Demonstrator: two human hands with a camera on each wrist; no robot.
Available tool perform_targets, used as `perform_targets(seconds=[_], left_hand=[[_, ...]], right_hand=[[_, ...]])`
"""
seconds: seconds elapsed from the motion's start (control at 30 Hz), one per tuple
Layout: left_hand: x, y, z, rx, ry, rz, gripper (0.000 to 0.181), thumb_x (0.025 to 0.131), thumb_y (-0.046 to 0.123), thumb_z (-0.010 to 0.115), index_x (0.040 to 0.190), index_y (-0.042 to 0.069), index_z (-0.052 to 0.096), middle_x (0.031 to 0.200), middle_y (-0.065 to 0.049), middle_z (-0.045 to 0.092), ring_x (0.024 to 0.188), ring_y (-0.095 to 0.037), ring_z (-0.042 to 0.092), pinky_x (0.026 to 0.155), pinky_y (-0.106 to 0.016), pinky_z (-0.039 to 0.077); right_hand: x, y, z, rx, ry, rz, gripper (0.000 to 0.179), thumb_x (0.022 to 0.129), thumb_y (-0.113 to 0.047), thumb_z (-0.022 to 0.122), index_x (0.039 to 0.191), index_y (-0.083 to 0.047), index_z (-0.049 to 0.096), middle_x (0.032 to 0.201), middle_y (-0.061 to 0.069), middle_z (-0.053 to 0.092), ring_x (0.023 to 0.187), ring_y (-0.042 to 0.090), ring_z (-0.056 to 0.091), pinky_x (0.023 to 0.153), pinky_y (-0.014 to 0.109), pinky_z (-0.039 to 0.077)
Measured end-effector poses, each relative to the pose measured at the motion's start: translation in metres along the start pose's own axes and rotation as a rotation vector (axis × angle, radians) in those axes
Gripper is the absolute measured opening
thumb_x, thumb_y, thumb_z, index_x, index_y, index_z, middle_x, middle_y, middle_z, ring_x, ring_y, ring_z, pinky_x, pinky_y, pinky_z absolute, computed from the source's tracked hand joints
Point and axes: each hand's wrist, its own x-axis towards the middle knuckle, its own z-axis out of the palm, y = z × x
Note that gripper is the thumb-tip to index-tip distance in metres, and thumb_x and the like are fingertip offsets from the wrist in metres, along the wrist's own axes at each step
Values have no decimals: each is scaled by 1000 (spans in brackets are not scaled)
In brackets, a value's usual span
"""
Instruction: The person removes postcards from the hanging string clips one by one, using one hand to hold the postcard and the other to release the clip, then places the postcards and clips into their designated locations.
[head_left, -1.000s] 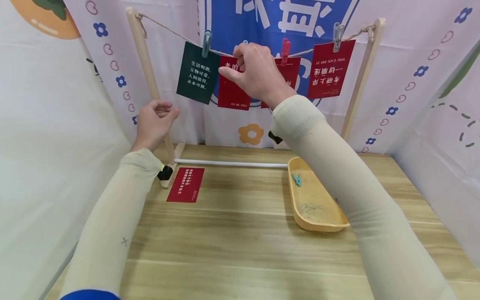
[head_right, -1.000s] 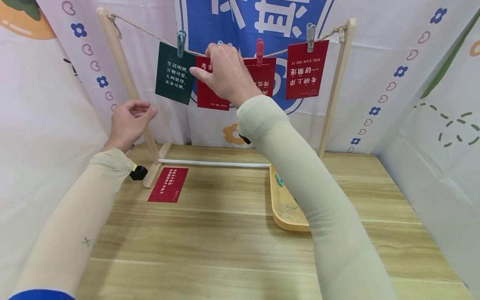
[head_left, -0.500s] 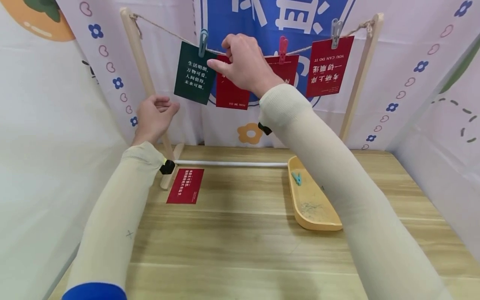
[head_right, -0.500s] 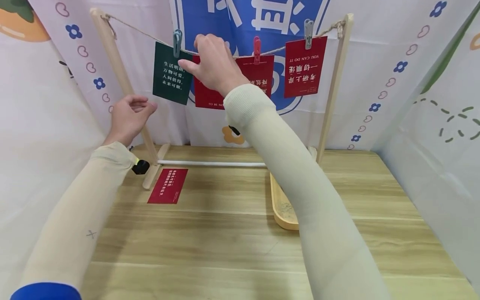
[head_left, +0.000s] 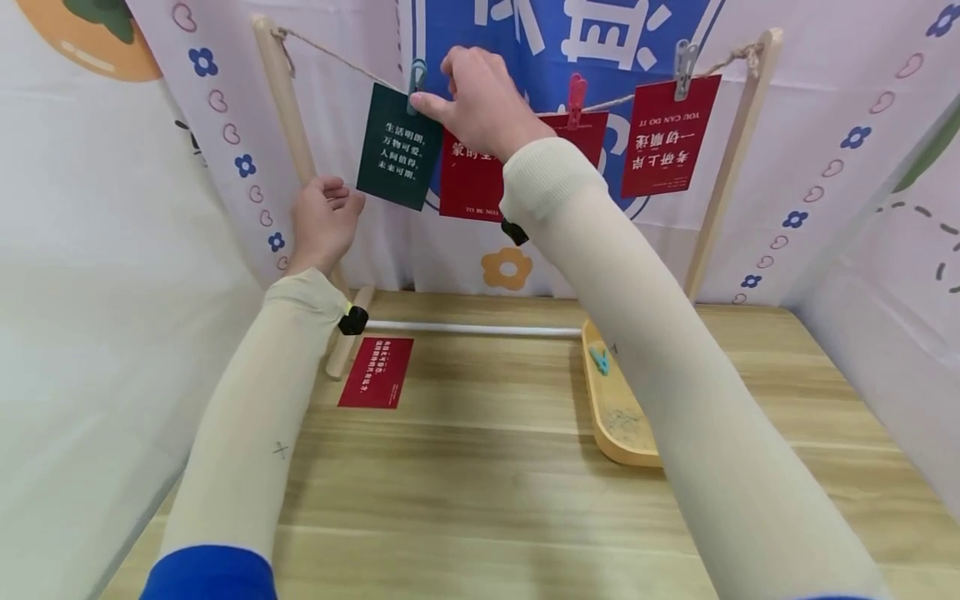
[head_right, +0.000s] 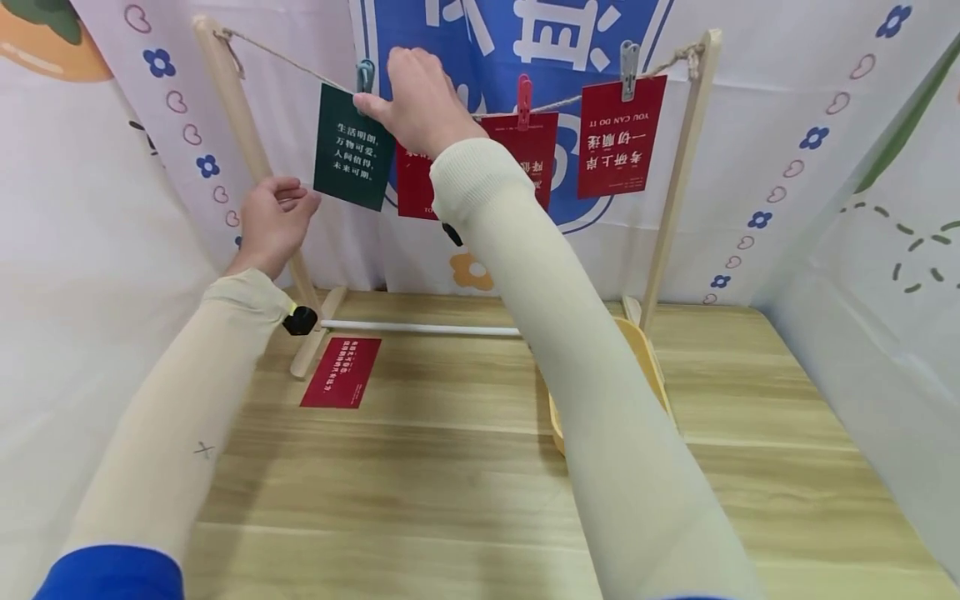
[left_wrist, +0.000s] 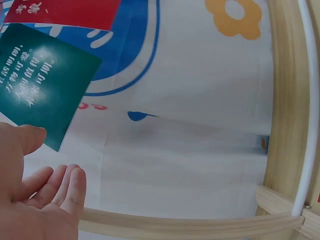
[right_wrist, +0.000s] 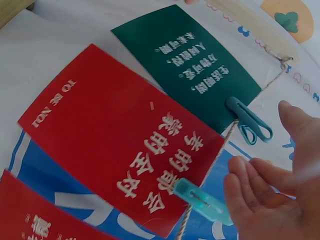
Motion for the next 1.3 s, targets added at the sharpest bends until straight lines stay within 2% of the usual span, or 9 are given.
perform_targets(seconds=[0.2,0.37,0.57,0.77,0.93,1.13,1.3], left_hand=[[1,6,0,14,-52,7,58,111,35,50,160,6,38,163,-13,47,150,-24,49,122,-34,45],[5,11,5,38,-85,3,56,113,34,46,161,6,37,163,-14,46,149,-24,49,122,-33,45],[9,10,9,-39,-62,-28,45,113,30,47,153,10,48,153,-11,54,135,-21,57,115,-29,51],[7,3,3,-107,-35,-14,37,112,24,52,145,9,57,126,-3,62,123,-20,64,109,-28,55],[7,0,-1,-148,-38,0,33,110,22,57,139,6,61,108,4,63,110,-12,65,106,-29,57],[4,-1,-2,-189,-36,2,31,109,22,59,136,8,63,105,6,62,105,-10,65,106,-29,57],[3,-3,-2,-210,-38,4,30,108,23,60,135,10,65,109,4,65,105,-12,67,107,-27,57]], right_hand=[[8,-5,0,-41,-55,19,62,107,-53,48,158,-17,42,152,5,50,137,12,49,117,24,47],[16,-7,-4,-72,-50,37,61,108,-53,45,158,-18,42,146,3,51,136,12,51,119,27,46],[20,-9,-7,-18,-72,50,54,109,-48,44,154,-19,45,132,0,51,124,10,54,115,26,50],[20,-14,-6,36,-118,54,49,110,-46,43,151,-19,48,134,1,59,122,13,61,113,27,52],[19,-15,-7,71,-131,56,49,110,-45,43,151,-20,48,138,3,60,127,16,61,115,28,51],[18,-17,-6,92,-136,50,50,110,-43,42,155,-21,46,151,2,59,134,16,60,120,31,46],[19,-17,-3,132,-128,46,49,110,-45,42,154,-23,48,150,2,59,134,16,60,120,32,46]])
